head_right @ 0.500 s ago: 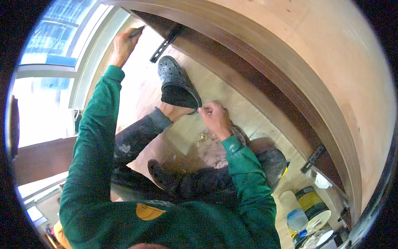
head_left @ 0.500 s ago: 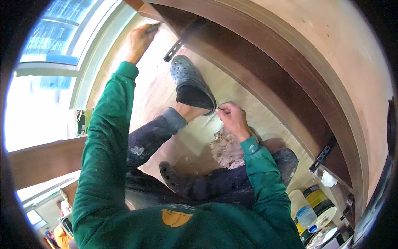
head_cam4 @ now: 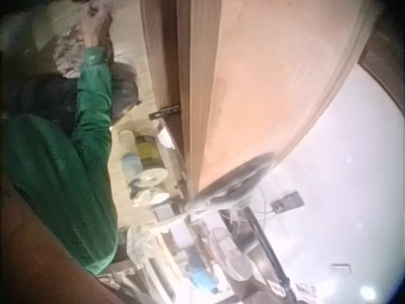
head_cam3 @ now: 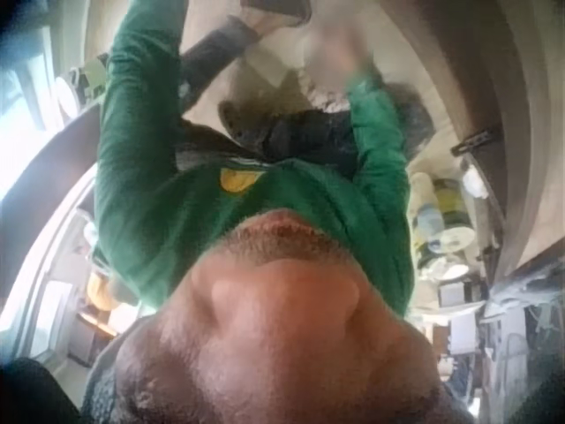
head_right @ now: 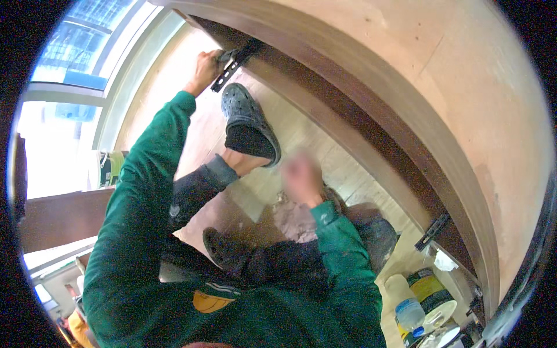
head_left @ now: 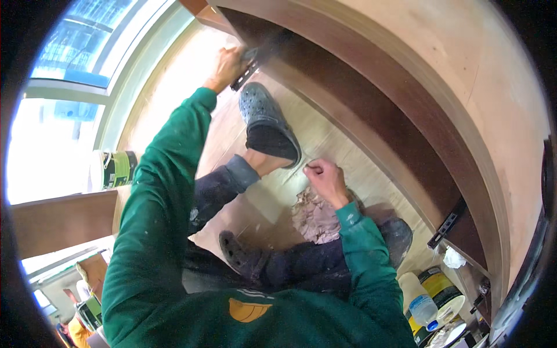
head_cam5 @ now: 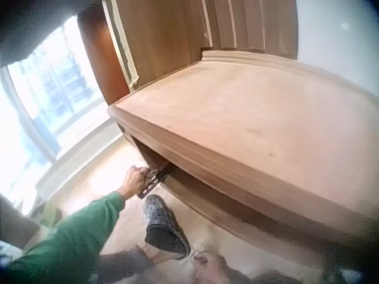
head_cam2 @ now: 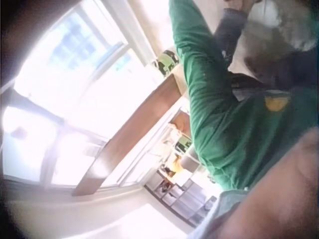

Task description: The person wipes a curved wooden shelf with a cloth, then uses a sanding block to smooth the surface. They apply masking tape along the edge of the shelf and press it down firmly.

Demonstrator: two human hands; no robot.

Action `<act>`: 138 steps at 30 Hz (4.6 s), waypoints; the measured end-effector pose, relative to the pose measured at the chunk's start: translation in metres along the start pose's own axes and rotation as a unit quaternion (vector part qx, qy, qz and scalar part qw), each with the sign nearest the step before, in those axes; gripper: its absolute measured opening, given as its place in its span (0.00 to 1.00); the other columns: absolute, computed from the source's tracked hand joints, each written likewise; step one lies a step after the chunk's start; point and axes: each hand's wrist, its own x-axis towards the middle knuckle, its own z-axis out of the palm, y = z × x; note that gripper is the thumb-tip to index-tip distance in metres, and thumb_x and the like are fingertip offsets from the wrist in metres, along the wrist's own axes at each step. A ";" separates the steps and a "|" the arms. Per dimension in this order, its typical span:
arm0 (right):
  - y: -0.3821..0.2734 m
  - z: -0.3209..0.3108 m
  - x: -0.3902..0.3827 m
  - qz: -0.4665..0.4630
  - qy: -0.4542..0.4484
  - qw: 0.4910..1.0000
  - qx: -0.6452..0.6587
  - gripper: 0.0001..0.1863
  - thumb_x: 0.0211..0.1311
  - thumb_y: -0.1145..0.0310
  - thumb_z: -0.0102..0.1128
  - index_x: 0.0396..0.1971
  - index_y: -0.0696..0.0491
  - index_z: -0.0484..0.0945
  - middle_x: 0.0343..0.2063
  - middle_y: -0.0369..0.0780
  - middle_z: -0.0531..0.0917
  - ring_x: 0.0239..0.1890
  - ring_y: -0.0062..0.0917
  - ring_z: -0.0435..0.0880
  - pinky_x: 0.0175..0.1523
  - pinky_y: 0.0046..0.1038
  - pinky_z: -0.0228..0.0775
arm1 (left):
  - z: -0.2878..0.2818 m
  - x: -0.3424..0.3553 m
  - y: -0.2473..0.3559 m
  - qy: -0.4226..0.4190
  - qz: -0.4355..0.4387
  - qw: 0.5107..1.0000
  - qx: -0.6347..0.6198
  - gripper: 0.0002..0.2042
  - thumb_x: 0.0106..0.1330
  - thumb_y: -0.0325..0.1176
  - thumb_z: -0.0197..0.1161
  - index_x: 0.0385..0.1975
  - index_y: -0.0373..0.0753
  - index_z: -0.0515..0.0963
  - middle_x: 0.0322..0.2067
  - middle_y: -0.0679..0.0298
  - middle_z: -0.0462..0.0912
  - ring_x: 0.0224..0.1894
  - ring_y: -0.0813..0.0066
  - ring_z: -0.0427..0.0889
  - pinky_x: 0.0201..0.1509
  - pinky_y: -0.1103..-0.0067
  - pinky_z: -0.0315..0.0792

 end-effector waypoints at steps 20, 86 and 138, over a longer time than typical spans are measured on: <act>-0.026 -0.006 -0.051 -0.047 -0.078 0.891 -0.445 0.29 0.40 0.62 0.71 0.45 0.55 0.73 0.48 0.48 0.71 0.55 0.45 0.69 0.52 0.47 0.70 | -0.022 0.020 0.016 0.060 0.012 0.996 0.061 0.03 0.53 0.30 0.64 0.26 0.41 0.78 0.21 0.56 0.80 0.25 0.57 0.80 0.34 0.66 0.72; -0.192 0.101 0.229 -0.101 0.308 0.851 0.413 0.23 0.51 0.80 0.69 0.49 0.63 0.75 0.43 0.44 0.82 0.41 0.29 0.83 0.47 0.29 0.76 | -0.073 -0.402 0.022 0.114 -0.430 0.893 0.065 0.12 0.61 0.39 0.64 0.25 0.39 0.73 0.22 0.55 0.75 0.25 0.54 0.75 0.31 0.64 0.67; -0.072 -0.198 -0.207 -0.178 0.360 0.733 0.548 0.18 0.52 0.74 0.56 0.45 0.61 0.76 0.42 0.43 0.83 0.47 0.33 0.82 0.57 0.39 0.73 | -0.291 -0.136 0.085 0.069 -0.329 0.704 -0.625 0.12 0.68 0.38 0.59 0.42 0.36 0.80 0.26 0.67 0.79 0.24 0.80 0.77 0.27 0.83 0.73</act>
